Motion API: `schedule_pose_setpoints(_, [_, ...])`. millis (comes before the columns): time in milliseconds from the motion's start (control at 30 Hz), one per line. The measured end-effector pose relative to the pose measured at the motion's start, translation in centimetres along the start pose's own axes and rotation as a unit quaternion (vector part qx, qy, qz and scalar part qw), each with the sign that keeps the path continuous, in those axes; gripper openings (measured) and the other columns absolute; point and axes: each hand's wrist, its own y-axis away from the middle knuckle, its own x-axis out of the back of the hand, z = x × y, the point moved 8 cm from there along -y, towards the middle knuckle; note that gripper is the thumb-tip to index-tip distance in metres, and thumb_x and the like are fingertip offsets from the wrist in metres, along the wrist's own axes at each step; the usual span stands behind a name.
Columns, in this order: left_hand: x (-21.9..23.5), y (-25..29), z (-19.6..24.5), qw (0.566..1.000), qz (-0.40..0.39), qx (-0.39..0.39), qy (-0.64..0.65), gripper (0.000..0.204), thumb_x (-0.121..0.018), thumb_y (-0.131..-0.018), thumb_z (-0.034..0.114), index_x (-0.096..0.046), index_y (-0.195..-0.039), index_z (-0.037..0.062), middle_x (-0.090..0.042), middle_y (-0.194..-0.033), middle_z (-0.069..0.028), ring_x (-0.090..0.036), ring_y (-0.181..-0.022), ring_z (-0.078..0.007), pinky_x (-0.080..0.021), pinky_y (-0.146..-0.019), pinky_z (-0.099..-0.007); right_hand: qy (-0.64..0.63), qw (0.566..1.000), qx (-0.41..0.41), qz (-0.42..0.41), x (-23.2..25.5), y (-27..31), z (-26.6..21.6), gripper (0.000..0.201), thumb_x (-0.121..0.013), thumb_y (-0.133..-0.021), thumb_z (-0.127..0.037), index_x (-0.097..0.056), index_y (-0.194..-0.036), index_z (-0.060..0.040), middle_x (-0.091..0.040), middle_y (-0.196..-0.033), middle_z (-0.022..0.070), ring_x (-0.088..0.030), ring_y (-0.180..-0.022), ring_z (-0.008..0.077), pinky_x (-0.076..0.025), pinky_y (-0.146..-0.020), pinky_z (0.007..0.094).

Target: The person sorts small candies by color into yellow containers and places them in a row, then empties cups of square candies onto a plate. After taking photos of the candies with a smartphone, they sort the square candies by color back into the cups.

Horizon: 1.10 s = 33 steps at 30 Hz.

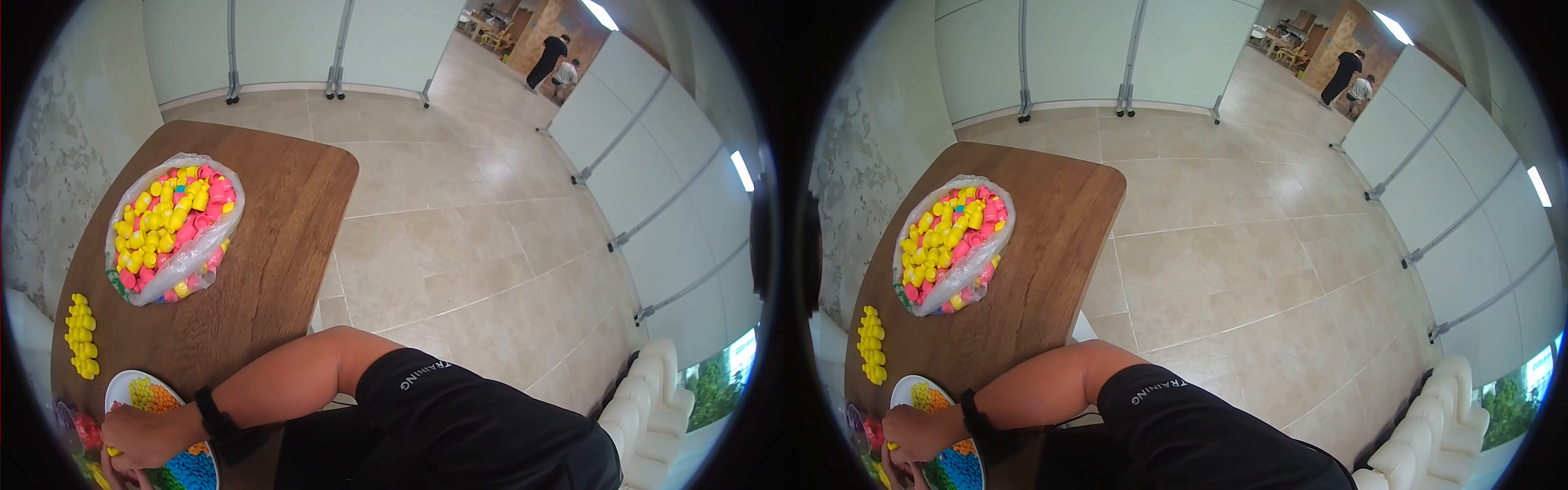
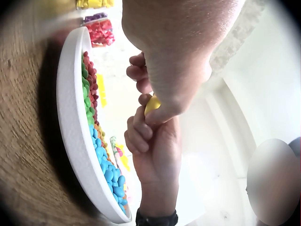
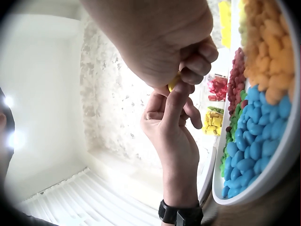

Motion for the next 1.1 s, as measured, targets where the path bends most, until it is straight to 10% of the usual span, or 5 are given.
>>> schedule_pose_setpoints(567, [0.0, 0.0, -1.5, 0.999, -0.041, 0.026, -0.004, 0.048, -0.088, -0.090, 0.016, -0.070, -0.132, -0.0008, -0.074, -0.115, -0.0121, -0.063, -0.081, -0.0161, -0.051, -0.066, -0.0250, -0.067, 0.998, 0.014, 0.001, 2.1, -0.1, -1.7, 0.023, -0.069, -0.074, -0.014, -0.066, -0.064, 0.0057, -0.063, -0.059, 0.0239, -0.068, -0.057, 0.0402, -0.056, -0.060, 0.0459])
schedule_pose_setpoints(733, [-0.9, -0.4, -0.6, 0.998, -0.039, 0.056, 0.003, 0.054, -0.081, -0.098, 0.018, -0.061, -0.144, -0.0006, -0.067, -0.136, -0.0152, -0.066, -0.099, -0.0221, -0.055, -0.078, -0.0297, 0.034, 0.990, 0.017, 0.134, 4.4, -0.7, -0.5, 0.026, -0.073, -0.080, -0.018, -0.061, -0.075, 0.0045, -0.064, -0.069, 0.0271, -0.066, -0.069, 0.0478, -0.052, -0.063, 0.0538])
schedule_pose_setpoints(833, [-0.4, 0.6, -3.8, 0.996, -0.029, 0.080, -0.020, 0.057, -0.073, -0.093, 0.001, -0.059, -0.148, 0.0059, -0.059, -0.085, 0.0018, -0.045, -0.068, -0.0079, -0.038, -0.063, -0.0245, 0.016, 0.988, 0.002, 0.154, 5.0, -1.0, 0.9, 0.027, -0.075, -0.078, -0.020, -0.061, -0.077, 0.0026, -0.063, -0.074, 0.0281, -0.064, -0.074, 0.0504, -0.050, -0.067, 0.0560])
schedule_pose_setpoints(1100, [0.3, -1.1, 2.1, 0.991, -0.089, 0.032, -0.090, 0.056, -0.081, -0.085, 0.000, -0.067, -0.139, 0.0084, -0.050, -0.070, 0.0006, -0.048, -0.062, -0.0100, -0.039, -0.059, -0.0268, 0.096, 0.970, -0.024, 0.220, 10.7, -1.7, 0.3, 0.034, -0.074, -0.088, -0.030, -0.077, -0.110, -0.0036, -0.074, -0.101, 0.0237, -0.071, -0.094, 0.0433, -0.057, -0.084, 0.0509])
